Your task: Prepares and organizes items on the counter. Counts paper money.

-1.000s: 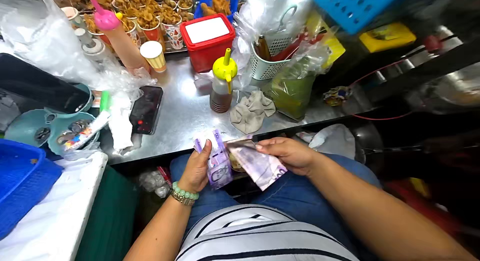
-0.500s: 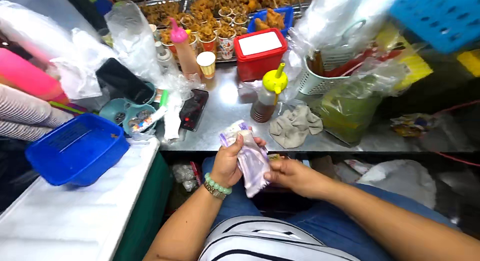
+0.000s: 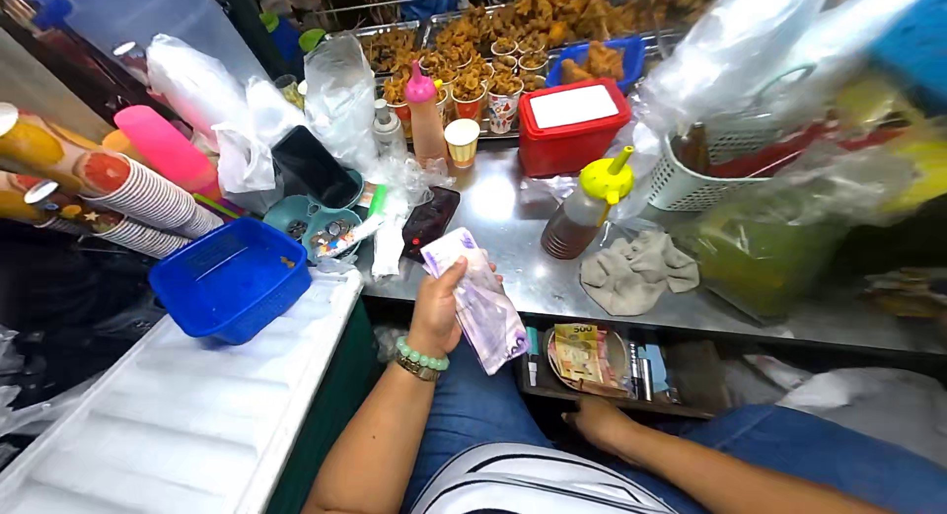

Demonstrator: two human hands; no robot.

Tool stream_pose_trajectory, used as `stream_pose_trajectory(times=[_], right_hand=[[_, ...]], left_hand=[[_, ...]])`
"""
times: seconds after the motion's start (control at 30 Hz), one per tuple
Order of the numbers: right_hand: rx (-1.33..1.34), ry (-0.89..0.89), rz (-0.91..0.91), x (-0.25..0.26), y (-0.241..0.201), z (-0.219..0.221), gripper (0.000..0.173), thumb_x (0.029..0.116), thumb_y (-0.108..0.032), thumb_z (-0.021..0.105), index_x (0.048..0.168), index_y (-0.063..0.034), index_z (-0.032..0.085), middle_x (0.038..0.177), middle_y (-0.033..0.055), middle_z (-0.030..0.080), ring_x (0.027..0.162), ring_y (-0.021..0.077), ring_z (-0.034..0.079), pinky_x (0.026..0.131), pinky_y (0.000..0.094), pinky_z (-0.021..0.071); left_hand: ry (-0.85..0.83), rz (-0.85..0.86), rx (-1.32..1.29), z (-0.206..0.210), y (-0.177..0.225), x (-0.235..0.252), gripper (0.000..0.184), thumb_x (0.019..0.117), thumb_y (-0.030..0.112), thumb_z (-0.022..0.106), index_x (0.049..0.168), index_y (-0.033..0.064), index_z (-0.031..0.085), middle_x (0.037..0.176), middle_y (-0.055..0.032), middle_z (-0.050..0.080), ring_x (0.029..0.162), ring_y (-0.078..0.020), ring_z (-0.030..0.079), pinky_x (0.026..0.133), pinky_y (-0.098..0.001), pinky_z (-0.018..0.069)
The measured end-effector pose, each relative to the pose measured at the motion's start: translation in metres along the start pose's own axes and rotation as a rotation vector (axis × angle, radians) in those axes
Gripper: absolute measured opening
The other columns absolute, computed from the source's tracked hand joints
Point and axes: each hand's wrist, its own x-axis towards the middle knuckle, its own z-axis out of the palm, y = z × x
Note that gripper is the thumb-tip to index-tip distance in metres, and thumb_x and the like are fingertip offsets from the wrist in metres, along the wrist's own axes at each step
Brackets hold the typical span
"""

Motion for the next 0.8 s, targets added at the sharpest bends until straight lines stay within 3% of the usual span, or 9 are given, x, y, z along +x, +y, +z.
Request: stream_pose_trajectory(times=[0.17,0.27,0.4,0.5,0.53,0.57,0.67,0.73,0.8], right_hand=[[0.102,0.248,-0.096,0.004,-0.009,-0.031,0.044,0.1072,-0.019,0.052,0.142,0.0083,0.051,0.137,0.0320,0.058,0.131,0.0450,0.055,0.111,0.0583,0.0417],[0.063,0.323,-0.214,0.012,-0.012,-0.064,0.044,0.1041,-0.009,0.054,0.142,0.0106,0.048,0.139,0.0330,0.055,0.133,0.0450,0.054,0.113,0.0574,0.0400],[0.449,0.303,-0.644,-0.022,-0.021,-0.094,0.044,0.1052,-0.023,0.055,0.142,0.0012,0.053,0.138,0.0193,0.060,0.122,0.0261,0.063,0.102,0.0438,0.0516],[0.606,0.423,-0.948,-0.050,-0.041,-0.089,0.066,0.0937,-0.038,0.065,0.145,0.0014,0.050,0.139,0.0129,0.060,0.119,0.0135,0.062,0.097,0.0294,0.0531],[0.642,0.474,-0.976,-0.053,-0.047,-0.085,0.069,0.0900,-0.040,0.071,0.142,0.0020,0.052,0.134,0.0116,0.062,0.113,0.0113,0.063,0.092,0.0266,0.0545],[0.694,0.531,-0.971,-0.054,-0.053,-0.081,0.060,0.0881,-0.034,0.075,0.133,0.0022,0.058,0.122,0.0088,0.065,0.102,0.0077,0.066,0.085,0.0233,0.0563],[0.924,0.599,-0.851,-0.060,-0.059,-0.076,0.012,0.0919,-0.008,0.072,0.100,0.0000,0.067,0.086,0.0003,0.070,0.074,0.0019,0.066,0.071,0.0197,0.0571],[1.036,0.522,-0.753,-0.064,-0.056,-0.080,0.004,0.0969,-0.003,0.066,0.095,-0.0010,0.068,0.078,-0.0006,0.070,0.069,0.0030,0.067,0.068,0.0211,0.0575],[1.015,0.447,-0.706,-0.067,-0.052,-0.087,0.008,0.1001,-0.004,0.061,0.099,-0.0009,0.069,0.081,0.0007,0.072,0.072,0.0037,0.068,0.071,0.0225,0.0583]], left_hand=[[-0.032,-0.165,0.251,0.006,-0.009,-0.009,0.018,0.1060,0.008,0.051,0.119,-0.0038,0.056,0.090,-0.0120,0.072,0.080,-0.0176,0.073,0.076,-0.0329,0.0622],[-0.078,-0.162,0.295,0.009,-0.013,-0.013,0.017,0.1054,0.007,0.052,0.116,-0.0041,0.058,0.090,-0.0102,0.072,0.080,-0.0152,0.072,0.077,-0.0310,0.0614],[-0.098,-0.107,0.276,0.006,-0.018,-0.016,0.019,0.1059,0.009,0.051,0.118,-0.0041,0.059,0.092,-0.0092,0.072,0.084,-0.0138,0.071,0.080,-0.0306,0.0602],[-0.112,-0.123,0.168,0.010,-0.028,-0.018,0.023,0.1074,0.009,0.047,0.123,-0.0046,0.055,0.100,-0.0118,0.072,0.092,-0.0168,0.072,0.087,-0.0339,0.0597],[-0.124,-0.127,0.129,0.013,-0.033,-0.017,0.025,0.1085,0.010,0.045,0.126,-0.0052,0.054,0.104,-0.0135,0.072,0.095,-0.0184,0.072,0.090,-0.0352,0.0593],[-0.148,-0.130,0.091,0.016,-0.039,-0.016,0.028,0.1098,0.011,0.041,0.129,-0.0058,0.053,0.109,-0.0156,0.071,0.099,-0.0202,0.071,0.092,-0.0366,0.0584],[-0.294,-0.166,0.021,0.022,-0.054,-0.015,0.033,0.1112,0.013,0.032,0.133,-0.0030,0.050,0.118,-0.0149,0.070,0.106,-0.0198,0.070,0.095,-0.0361,0.0572],[-0.285,-0.181,0.023,0.027,-0.060,-0.017,0.028,0.1101,0.010,0.035,0.129,-0.0019,0.051,0.109,-0.0134,0.073,0.099,-0.0195,0.073,0.090,-0.0364,0.0600],[-0.177,-0.161,0.051,0.033,-0.062,-0.017,0.023,0.1082,0.006,0.042,0.128,-0.0028,0.051,0.101,-0.0132,0.073,0.091,-0.0195,0.074,0.085,-0.0363,0.0616]])
